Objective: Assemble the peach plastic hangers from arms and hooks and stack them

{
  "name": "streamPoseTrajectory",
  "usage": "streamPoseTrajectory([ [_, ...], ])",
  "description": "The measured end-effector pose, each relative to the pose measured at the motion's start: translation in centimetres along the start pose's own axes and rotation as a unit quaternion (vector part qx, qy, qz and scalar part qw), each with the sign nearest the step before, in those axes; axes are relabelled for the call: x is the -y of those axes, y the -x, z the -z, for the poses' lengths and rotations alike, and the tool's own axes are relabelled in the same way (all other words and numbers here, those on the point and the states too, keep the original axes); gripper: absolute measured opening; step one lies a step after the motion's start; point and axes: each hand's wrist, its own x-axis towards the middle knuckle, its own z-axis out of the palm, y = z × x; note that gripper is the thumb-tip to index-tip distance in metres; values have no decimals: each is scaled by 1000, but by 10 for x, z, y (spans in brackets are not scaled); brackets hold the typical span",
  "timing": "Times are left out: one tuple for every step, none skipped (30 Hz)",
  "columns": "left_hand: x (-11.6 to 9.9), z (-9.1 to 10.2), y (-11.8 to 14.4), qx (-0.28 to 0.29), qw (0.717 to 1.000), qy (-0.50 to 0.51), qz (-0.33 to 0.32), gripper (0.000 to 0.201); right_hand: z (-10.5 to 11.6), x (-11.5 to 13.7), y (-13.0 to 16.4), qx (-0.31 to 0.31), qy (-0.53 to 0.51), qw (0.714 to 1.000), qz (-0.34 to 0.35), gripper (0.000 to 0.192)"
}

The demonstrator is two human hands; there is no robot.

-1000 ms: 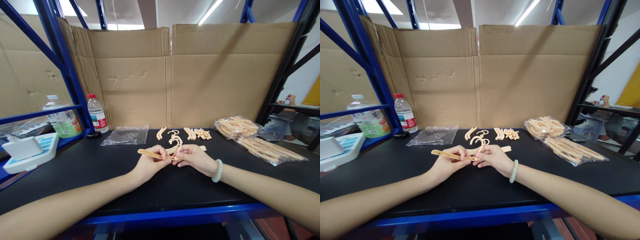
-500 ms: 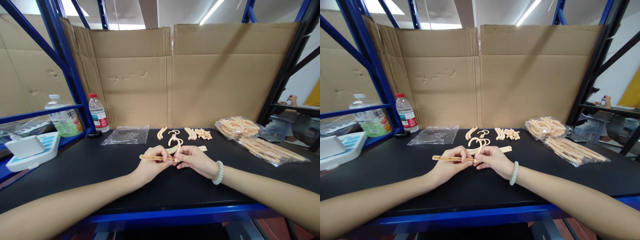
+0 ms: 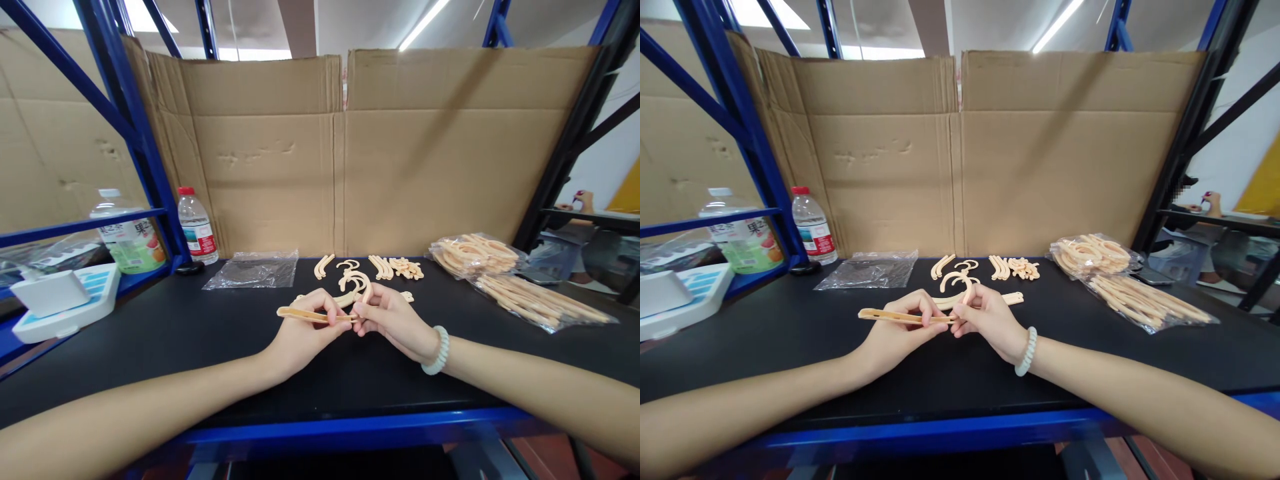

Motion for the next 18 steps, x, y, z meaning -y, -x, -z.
streamPoseTrajectory([
  [0, 0, 0, 2, 1000, 11, 3, 27, 0, 0, 0, 2, -2, 1000, -7, 34],
  [1, 0, 0, 2, 1000, 24, 7, 27, 1, 0, -1, 5, -2, 1000, -15, 34],
  [1, 0, 0, 0, 999, 37, 13, 27, 1, 1, -1, 3, 1, 1000, -19, 33],
  [1, 0, 0, -3, 999, 47, 21, 27, 2, 1, -2, -3, 8, 1000, -18, 33],
  [2, 0, -1, -3, 998, 54, 30, 27, 3, 2, -2, -13, 18, 1000, -9, 32],
  [2, 0, -1, -3, 998, 57, 40, 28, 3, 2, -3, -24, 26, 999, 3, 31],
  [2, 1, -1, -2, 997, 57, 49, 28, 4, 2, -4, -32, 32, 999, 14, 31],
  [2, 1, -1, -2, 997, 55, 56, 29, 5, 3, -5, -36, 31, 999, 20, 31],
  [1, 1, -1, -1, 997, 54, 59, 29, 6, 3, -5, -35, 26, 999, 19, 31],
  [1, 1, -1, 0, 997, 54, 59, 29, 6, 3, -6, -29, 17, 999, 12, 31],
  [1, 1, -1, -1, 997, 53, 57, 29, 6, 3, -6, -23, 7, 1000, 1, 31],
  [1, 2, -2, -1, 997, 52, 56, 28, 6, 4, -6, -19, 0, 1000, -8, 30],
  [1, 2, -2, -2, 997, 51, 55, 28, 6, 4, -6, -19, -3, 1000, -14, 30],
  [1, 2, -2, -2, 997, 50, 55, 27, 6, 4, -5, -22, -6, 1000, -17, 29],
  [2, 2, -3, -3, 997, 51, 56, 27, 6, 5, -5, -24, -7, 1000, -19, 29],
  [2, 3, -3, -3, 997, 53, 56, 26, 7, 5, -5, -24, -7, 999, -20, 29],
  [3, 3, -3, -2, 997, 55, 56, 26, 7, 6, -5, -21, -4, 1000, -22, 29],
  [3, 3, -3, -1, 997, 57, 56, 26, 8, 6, -5, -15, 0, 1000, -24, 28],
])
